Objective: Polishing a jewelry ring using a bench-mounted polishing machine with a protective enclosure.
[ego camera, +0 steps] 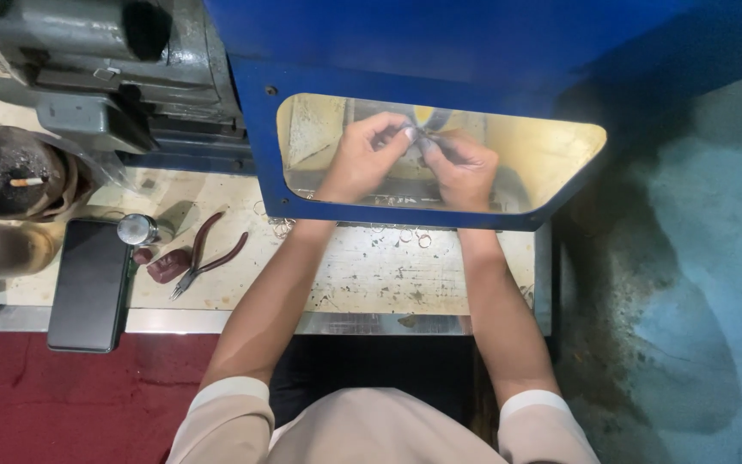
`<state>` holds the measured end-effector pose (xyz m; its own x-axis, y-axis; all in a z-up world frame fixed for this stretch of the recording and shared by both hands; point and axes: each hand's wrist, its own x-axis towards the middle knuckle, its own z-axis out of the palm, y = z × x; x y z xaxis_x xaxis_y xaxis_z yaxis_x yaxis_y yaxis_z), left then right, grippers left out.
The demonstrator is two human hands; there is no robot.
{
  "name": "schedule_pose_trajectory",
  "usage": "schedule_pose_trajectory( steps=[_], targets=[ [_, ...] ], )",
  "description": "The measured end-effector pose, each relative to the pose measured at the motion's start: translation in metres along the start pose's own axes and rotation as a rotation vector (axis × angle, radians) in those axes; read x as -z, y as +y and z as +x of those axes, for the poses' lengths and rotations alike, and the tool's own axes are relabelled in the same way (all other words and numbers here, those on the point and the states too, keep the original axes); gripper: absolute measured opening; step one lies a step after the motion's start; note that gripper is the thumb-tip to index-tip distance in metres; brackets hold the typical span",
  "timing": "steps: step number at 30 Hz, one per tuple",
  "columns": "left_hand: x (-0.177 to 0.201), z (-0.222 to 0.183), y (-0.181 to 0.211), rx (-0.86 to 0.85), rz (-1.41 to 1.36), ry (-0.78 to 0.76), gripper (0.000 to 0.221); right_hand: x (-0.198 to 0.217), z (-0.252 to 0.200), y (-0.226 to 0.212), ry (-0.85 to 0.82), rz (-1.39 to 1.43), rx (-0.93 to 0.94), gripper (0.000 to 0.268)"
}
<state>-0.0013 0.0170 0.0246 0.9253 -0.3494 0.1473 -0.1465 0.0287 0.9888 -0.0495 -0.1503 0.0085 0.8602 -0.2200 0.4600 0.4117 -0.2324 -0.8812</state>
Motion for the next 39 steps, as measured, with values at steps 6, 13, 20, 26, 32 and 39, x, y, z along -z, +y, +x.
schedule_pose_trajectory(
  steps=[6,13,20,26,32,39],
  targets=[
    [-0.022,0.003,-0.024,0.127,-0.272,0.153,0.018,-0.007,0.004,0.019,0.091,-0.204,0.126,0.008],
    [-0.024,0.004,-0.036,0.125,-0.311,0.15,0.019,-0.014,-0.002,0.016,0.129,-0.192,0.041,0.02],
    [-0.026,0.001,-0.015,0.179,-0.332,0.171,0.019,-0.024,0.0,0.015,0.175,-0.029,-0.102,0.026],
    [-0.024,0.01,-0.037,0.154,-0.29,0.193,0.02,-0.032,0.001,0.031,0.195,0.009,-0.158,0.025],
    [0.016,0.0,-0.013,-0.162,0.254,0.072,0.017,-0.021,0.002,-0.001,0.097,-0.045,-0.054,0.01],
    [0.011,-0.006,0.006,-0.32,0.192,0.003,0.012,-0.009,0.0,-0.019,0.014,-0.109,0.039,0.005]
  ],
)
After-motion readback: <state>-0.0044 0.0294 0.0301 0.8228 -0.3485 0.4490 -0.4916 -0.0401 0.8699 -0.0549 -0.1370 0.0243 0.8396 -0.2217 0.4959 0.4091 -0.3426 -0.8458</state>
